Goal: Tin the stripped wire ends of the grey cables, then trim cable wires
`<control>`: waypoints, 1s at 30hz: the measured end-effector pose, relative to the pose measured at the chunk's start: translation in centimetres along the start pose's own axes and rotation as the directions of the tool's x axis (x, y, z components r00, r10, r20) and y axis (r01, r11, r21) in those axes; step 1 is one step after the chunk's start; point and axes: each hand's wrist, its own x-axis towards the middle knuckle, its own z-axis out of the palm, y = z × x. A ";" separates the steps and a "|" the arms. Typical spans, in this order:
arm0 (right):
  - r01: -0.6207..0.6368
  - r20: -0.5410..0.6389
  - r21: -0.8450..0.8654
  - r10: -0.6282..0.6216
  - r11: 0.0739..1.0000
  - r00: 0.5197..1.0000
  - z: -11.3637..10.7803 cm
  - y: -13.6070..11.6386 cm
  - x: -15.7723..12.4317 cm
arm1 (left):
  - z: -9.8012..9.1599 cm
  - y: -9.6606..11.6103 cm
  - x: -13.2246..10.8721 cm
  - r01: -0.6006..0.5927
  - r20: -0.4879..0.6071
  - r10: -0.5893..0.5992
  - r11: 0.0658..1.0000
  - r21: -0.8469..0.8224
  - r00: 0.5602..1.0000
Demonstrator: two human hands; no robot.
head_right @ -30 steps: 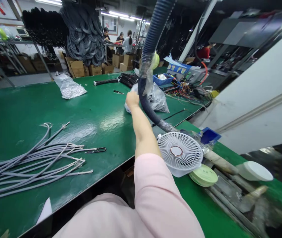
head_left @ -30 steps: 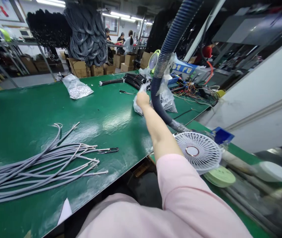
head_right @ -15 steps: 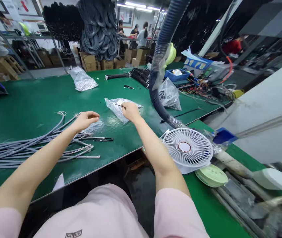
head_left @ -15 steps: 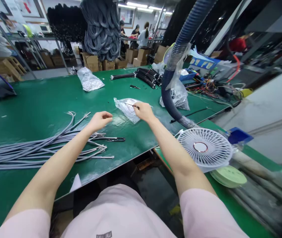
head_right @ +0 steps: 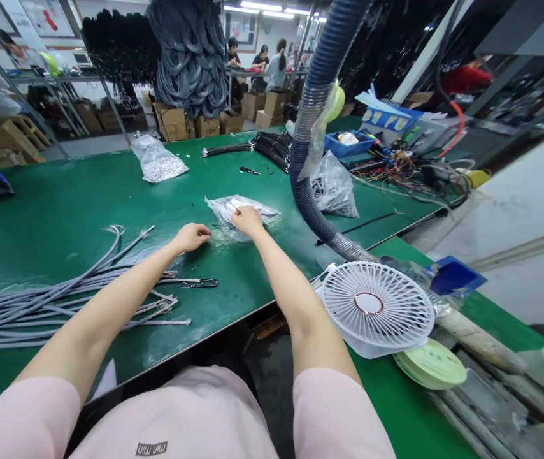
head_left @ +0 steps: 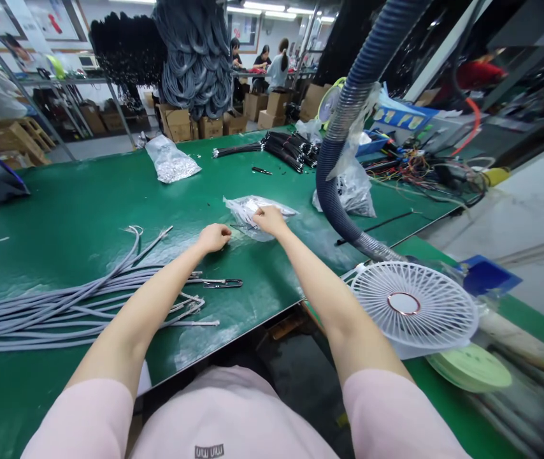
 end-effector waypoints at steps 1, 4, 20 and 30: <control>-0.008 -0.010 0.051 0.009 0.999 1.000 -0.4 0.4 0.2 | 0.1 0.0 0.4 0.005 -0.021 -0.005 1.000 0.012 1.000; -0.020 -0.028 0.183 0.026 0.983 0.999 -1.2 1.0 0.6 | 0.7 0.3 1.9 0.008 -0.078 -0.004 0.999 0.049 0.997; -0.012 0.014 0.591 0.005 0.807 1.000 -5.1 -0.7 0.9 | -0.7 4.6 3.6 -0.136 -0.142 0.141 0.990 0.049 0.980; -0.004 0.039 0.657 -0.029 0.754 0.999 -10.0 -1.6 -3.0 | -4.5 4.5 -0.7 -0.171 -0.375 0.126 0.981 -0.090 0.918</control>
